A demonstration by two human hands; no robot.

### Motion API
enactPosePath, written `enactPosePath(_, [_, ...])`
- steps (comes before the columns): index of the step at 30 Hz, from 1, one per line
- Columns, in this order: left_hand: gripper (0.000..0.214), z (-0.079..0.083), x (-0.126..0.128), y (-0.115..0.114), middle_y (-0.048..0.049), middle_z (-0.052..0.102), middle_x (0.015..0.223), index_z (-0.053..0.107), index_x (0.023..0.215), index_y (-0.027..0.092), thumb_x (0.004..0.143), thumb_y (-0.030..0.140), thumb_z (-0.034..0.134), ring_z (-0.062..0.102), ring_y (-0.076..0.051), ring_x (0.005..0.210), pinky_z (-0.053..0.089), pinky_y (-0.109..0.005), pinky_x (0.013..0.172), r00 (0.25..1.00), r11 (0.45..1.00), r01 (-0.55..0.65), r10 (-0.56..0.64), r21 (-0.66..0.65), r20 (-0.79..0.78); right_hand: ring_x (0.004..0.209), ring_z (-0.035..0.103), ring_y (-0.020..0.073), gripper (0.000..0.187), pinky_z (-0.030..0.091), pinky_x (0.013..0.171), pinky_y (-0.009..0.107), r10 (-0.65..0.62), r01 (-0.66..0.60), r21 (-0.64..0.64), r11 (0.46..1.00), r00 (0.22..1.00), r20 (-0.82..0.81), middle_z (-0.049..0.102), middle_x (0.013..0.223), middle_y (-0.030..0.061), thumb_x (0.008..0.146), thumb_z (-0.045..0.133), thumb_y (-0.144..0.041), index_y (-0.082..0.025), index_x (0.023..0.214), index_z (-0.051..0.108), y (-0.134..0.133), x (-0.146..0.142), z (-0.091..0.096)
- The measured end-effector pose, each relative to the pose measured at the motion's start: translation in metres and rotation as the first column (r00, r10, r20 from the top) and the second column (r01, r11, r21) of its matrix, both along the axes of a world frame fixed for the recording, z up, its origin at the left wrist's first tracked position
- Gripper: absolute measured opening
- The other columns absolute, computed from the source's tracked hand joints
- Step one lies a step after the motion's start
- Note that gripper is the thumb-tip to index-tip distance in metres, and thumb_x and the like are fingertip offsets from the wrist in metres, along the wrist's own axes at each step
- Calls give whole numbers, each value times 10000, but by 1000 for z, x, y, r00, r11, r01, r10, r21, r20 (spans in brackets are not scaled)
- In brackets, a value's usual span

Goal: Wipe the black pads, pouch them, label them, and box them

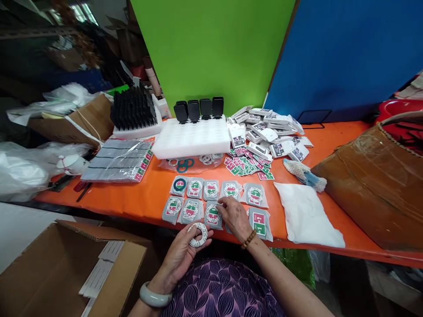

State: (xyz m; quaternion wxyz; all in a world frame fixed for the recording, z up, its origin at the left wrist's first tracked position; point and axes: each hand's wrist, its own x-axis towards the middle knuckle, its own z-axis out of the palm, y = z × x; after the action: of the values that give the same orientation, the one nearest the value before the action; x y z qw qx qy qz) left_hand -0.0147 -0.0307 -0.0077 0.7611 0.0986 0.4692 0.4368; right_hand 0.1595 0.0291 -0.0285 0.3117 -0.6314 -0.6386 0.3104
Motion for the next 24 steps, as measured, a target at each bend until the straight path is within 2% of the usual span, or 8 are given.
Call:
enactPosePath(2, [401,1,4,3,-131,718,936,642,981,118,683,334,799,700,-269,889,565,-350,752,1000,1000,26,-26,6,-14,724,584,197,160,431,714,321,-2,2,-1,1000,999,-35,660,808,54,836,533,-316,-199,835,643,-6,3,5])
enactPosePath(7, [411,2,19,9,-26,669,697,670,899,119,604,345,845,649,-157,655,578,-302,636,996,998,50,-46,39,-82,641,530,146,208,400,604,261,103,-201,-257,945,932,-348,606,683,-3,793,631,-389,-194,722,619,-27,10,13])
enactPosePath(9, [411,2,25,10,-21,664,682,675,865,115,587,360,852,626,-136,618,567,-262,574,991,995,87,-82,45,-108,647,515,134,213,397,608,250,66,-223,-294,929,884,-463,575,672,-15,749,673,-377,-187,699,592,-35,14,13])
enactPosePath(12, [430,0,33,8,-58,699,728,675,860,109,588,397,843,651,-159,637,550,-239,524,980,986,156,-148,53,-133,574,455,106,282,362,550,238,-61,-171,-348,922,822,-566,531,637,-29,711,691,-428,-188,678,546,-42,22,11])
enactPosePath(15, [457,-1,38,6,-76,716,730,672,907,110,601,409,834,685,-197,663,549,-247,516,969,977,207,-197,57,-150,477,364,79,344,275,463,226,-140,-166,-427,889,789,-598,512,584,-44,681,700,-494,-193,688,536,-44,31,11])
enactPosePath(17, [463,-1,40,6,-86,722,739,668,924,108,608,405,831,701,-220,688,552,-255,523,966,975,217,-206,52,-156,458,342,73,356,255,451,224,-153,-154,-426,891,783,-602,506,564,-49,675,701,-508,-192,693,539,-42,37,10])
enactPosePath(22, [402,1,34,7,-107,732,814,641,948,115,679,371,794,721,-246,764,582,-294,630,981,988,151,-148,14,-124,505,409,100,299,308,480,237,-219,94,-276,957,856,-468,520,584,-32,689,682,-463,-191,695,558,-31,51,-4])
enactPosePath(24, [372,2,32,6,-104,732,855,623,983,133,713,339,773,720,-252,819,587,-310,678,989,993,118,-117,-2,-94,526,442,116,244,337,503,248,-210,128,-225,966,897,-389,530,593,-25,718,657,-419,-194,702,563,-27,55,-11])
